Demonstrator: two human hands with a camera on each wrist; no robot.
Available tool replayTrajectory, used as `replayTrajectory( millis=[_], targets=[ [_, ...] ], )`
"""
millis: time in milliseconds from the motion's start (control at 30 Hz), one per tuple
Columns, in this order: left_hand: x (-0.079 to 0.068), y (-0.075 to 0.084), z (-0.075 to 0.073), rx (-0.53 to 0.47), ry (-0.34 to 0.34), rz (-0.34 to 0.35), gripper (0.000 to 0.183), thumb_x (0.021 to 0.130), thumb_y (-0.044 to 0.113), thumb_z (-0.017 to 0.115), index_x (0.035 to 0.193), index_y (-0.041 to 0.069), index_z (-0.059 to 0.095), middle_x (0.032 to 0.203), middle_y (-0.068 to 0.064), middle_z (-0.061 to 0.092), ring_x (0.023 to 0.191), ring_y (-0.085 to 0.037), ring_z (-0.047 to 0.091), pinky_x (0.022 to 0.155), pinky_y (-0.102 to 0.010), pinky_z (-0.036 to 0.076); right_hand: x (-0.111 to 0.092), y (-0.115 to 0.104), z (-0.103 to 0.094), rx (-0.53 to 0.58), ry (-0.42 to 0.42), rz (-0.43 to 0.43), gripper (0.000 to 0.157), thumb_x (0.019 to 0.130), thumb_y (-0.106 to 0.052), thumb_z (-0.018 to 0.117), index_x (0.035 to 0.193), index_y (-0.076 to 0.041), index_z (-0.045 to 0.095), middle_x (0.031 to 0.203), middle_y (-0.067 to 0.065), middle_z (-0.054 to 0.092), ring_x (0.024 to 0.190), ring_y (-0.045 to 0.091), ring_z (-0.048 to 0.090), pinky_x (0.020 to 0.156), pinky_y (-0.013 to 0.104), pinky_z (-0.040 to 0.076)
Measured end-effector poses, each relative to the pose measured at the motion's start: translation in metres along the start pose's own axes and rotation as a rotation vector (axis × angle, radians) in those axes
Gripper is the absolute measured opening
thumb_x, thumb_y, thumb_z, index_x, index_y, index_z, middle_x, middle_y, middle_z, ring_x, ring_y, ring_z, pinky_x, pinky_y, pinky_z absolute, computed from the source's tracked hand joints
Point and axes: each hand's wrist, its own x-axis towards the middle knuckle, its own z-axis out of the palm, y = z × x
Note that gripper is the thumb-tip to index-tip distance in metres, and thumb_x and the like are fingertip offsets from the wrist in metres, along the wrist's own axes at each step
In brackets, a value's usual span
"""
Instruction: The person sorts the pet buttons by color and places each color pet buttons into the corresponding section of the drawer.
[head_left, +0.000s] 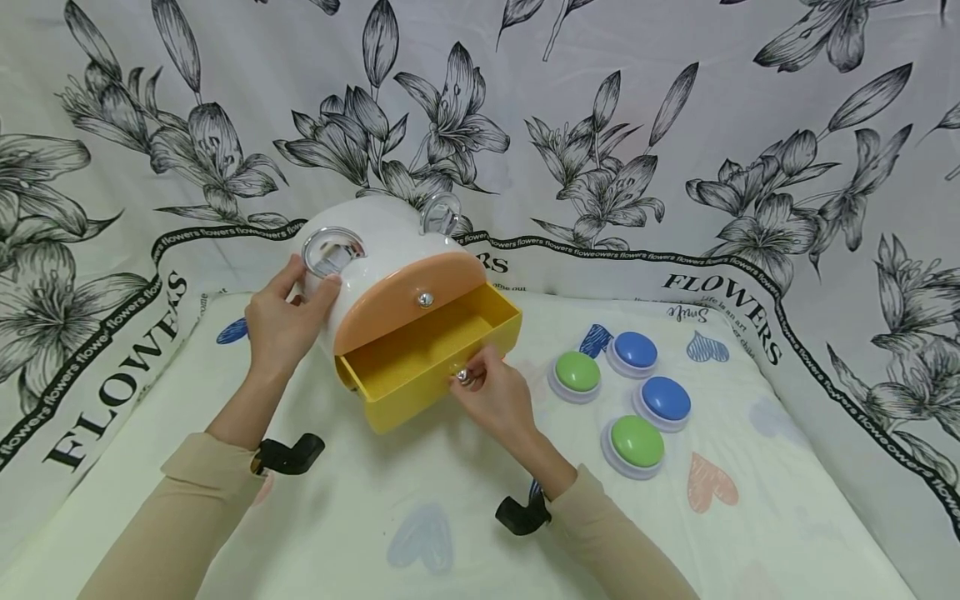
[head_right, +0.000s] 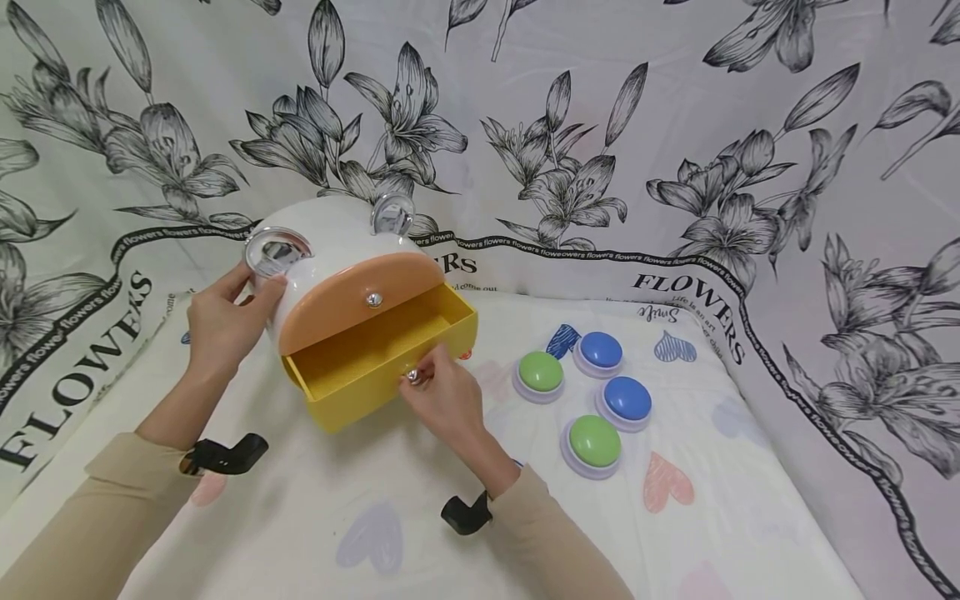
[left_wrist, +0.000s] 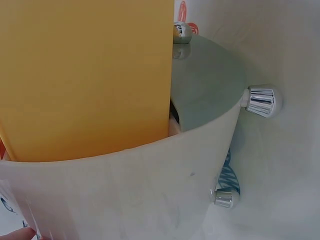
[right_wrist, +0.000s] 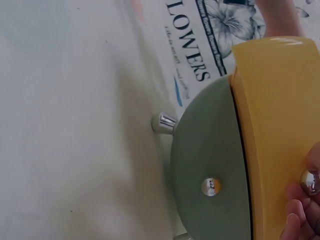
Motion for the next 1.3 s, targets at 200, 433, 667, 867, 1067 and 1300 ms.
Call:
replayTrajectory(
  millis=[200, 433, 667, 867, 1067, 1300],
  targets=[
    [0.0, 0.002, -0.001, 0.006, -0.005, -0.018, 0.064, 0.084, 0.048, 0.059, 0.138, 0.018, 0.041, 0.146, 0.006, 0.033, 0.134, -0.014, 0.033, 0.099, -0.038, 0.042, -0.005, 0.001, -0.004, 0.014, -0.01, 0.011, 0.028, 0.075, -0.023, 0.074, 0.083, -0.012, 0.049, 0.068, -0.003, 0.058, 0.056, 0.006, 0.05, 0.049, 0.014, 0.041],
    [0.0, 0.002, -0.001, 0.005, -0.006, -0.023, 0.065, 0.084, 0.048, 0.059, 0.139, 0.018, 0.04, 0.146, 0.006, 0.033, 0.134, -0.013, 0.033, 0.1, -0.037, 0.041, -0.011, 0.002, -0.008, 0.052, -0.02, 0.019, 0.029, 0.073, -0.021, 0.075, 0.083, -0.011, 0.049, 0.067, -0.003, 0.058, 0.057, 0.006, 0.05, 0.05, 0.015, 0.043],
    [0.0, 0.003, 0.0, 0.006, -0.008, -0.017, 0.065, 0.084, 0.048, 0.059, 0.138, 0.017, 0.041, 0.146, 0.005, 0.033, 0.134, -0.014, 0.033, 0.1, -0.038, 0.041, -0.017, 0.003, -0.013, 0.055, -0.02, 0.024, 0.029, 0.073, -0.02, 0.076, 0.083, -0.011, 0.05, 0.068, -0.003, 0.057, 0.058, 0.006, 0.049, 0.05, 0.015, 0.043],
    [0.0, 0.002, 0.0, 0.007, -0.008, -0.025, 0.065, 0.084, 0.048, 0.059, 0.139, 0.018, 0.041, 0.146, 0.006, 0.033, 0.134, -0.014, 0.033, 0.099, -0.038, 0.041, -0.02, 0.003, -0.015, 0.056, -0.027, 0.008, 0.029, 0.073, -0.02, 0.076, 0.083, -0.011, 0.05, 0.068, -0.002, 0.056, 0.058, 0.007, 0.049, 0.05, 0.015, 0.044],
    [0.0, 0.002, 0.0, 0.003, -0.007, -0.017, 0.065, 0.084, 0.047, 0.06, 0.138, 0.017, 0.041, 0.146, 0.005, 0.033, 0.134, -0.014, 0.033, 0.099, -0.038, 0.042, -0.024, 0.004, -0.017, 0.062, -0.028, 0.001, 0.029, 0.073, -0.019, 0.076, 0.083, -0.011, 0.05, 0.068, -0.002, 0.057, 0.058, 0.008, 0.05, 0.05, 0.014, 0.045],
    [0.0, 0.002, 0.001, 0.006, -0.003, -0.017, 0.065, 0.084, 0.048, 0.059, 0.138, 0.017, 0.041, 0.146, 0.005, 0.034, 0.134, -0.014, 0.034, 0.099, -0.038, 0.042, -0.029, 0.003, -0.019, 0.06, -0.025, -0.005, 0.03, 0.073, -0.019, 0.077, 0.082, -0.011, 0.05, 0.067, -0.003, 0.056, 0.058, 0.006, 0.049, 0.05, 0.014, 0.045]
  ],
)
